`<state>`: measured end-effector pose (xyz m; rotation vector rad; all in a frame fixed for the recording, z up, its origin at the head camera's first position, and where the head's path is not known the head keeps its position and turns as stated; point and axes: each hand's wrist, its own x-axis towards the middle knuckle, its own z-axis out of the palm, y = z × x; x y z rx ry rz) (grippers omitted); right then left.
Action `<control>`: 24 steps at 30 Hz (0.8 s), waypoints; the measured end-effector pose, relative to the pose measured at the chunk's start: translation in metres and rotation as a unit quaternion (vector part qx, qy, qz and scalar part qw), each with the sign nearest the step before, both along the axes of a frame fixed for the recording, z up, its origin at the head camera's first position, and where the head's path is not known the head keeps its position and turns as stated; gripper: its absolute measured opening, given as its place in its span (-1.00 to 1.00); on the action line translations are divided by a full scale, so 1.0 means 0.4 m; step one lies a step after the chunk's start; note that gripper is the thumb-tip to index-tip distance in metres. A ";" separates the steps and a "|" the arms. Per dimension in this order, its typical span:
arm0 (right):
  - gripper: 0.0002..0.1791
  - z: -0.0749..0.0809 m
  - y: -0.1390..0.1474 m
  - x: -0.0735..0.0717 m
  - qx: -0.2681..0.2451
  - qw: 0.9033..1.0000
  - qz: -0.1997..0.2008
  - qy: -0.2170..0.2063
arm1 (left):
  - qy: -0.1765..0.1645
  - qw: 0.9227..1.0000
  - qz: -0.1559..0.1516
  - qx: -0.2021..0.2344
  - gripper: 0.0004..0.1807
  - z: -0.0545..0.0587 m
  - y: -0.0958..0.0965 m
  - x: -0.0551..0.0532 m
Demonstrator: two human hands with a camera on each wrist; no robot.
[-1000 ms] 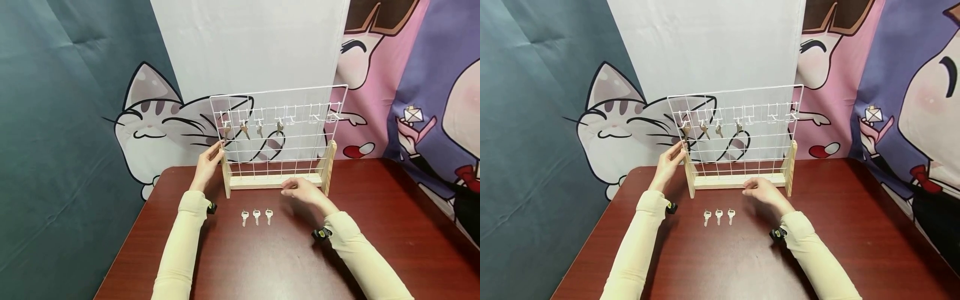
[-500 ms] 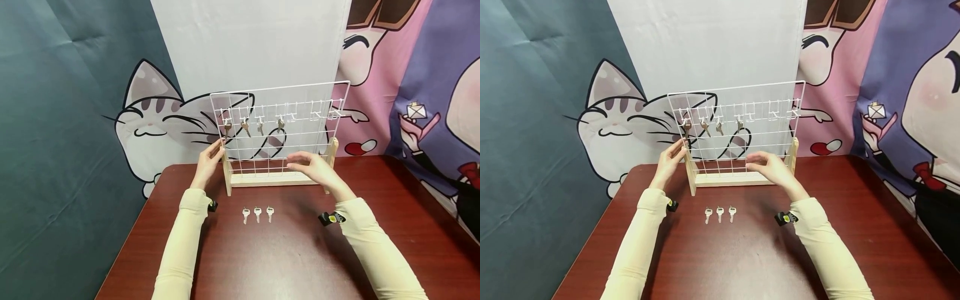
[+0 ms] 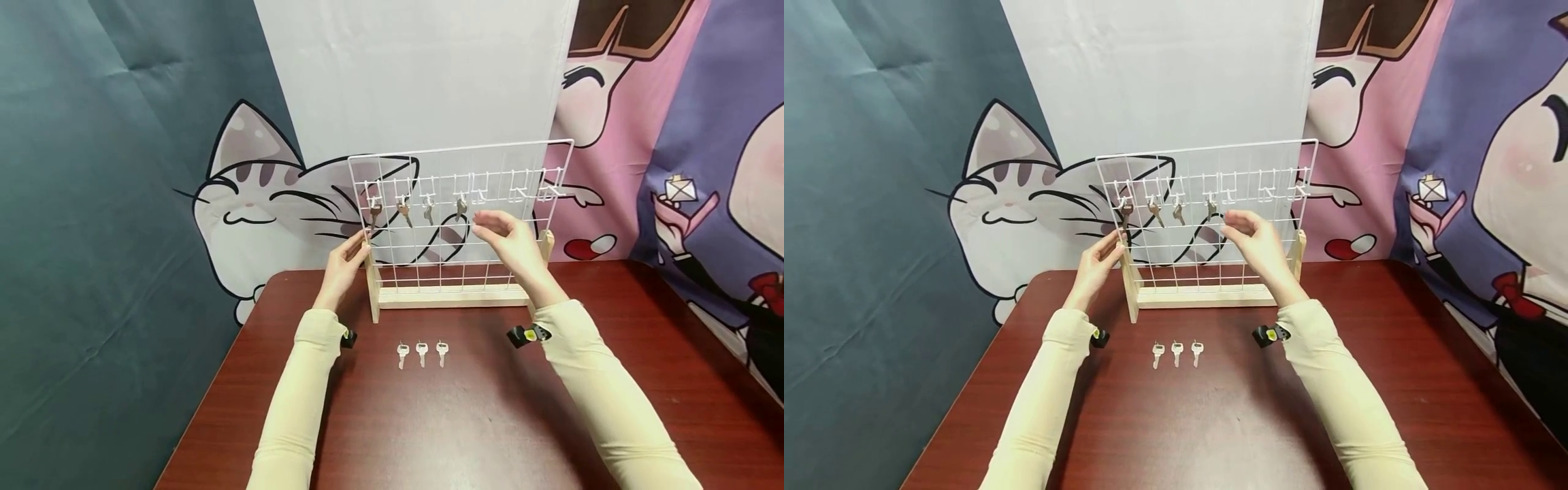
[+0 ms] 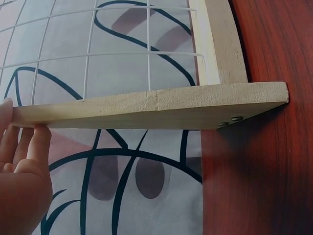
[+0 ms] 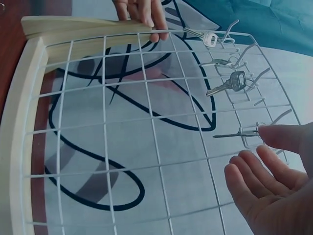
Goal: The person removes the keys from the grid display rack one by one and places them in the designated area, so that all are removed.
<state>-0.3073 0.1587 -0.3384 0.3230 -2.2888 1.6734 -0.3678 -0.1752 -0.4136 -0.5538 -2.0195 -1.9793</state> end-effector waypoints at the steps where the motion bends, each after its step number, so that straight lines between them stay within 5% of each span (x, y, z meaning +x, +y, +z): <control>1: -0.51 0.003 -0.005 -0.005 -0.002 1.000 -0.003 0.002 | -0.001 1.000 0.001 -0.001 -0.49 -0.001 -0.001 0.000; 8: -0.54 0.017 -0.032 -0.036 -0.022 1.000 -0.015 0.010 | -0.005 1.000 -0.007 -0.004 -0.49 0.006 -0.002 0.006; 17: -0.55 0.018 -0.064 -0.066 -0.078 0.997 -0.006 -0.014 | -0.020 1.000 -0.018 -0.004 -0.49 0.056 0.007 0.051; 24: -0.62 0.023 -0.085 -0.079 -0.134 0.991 -0.003 -0.023 | -0.029 0.999 -0.013 -0.003 -0.49 0.056 0.004 0.050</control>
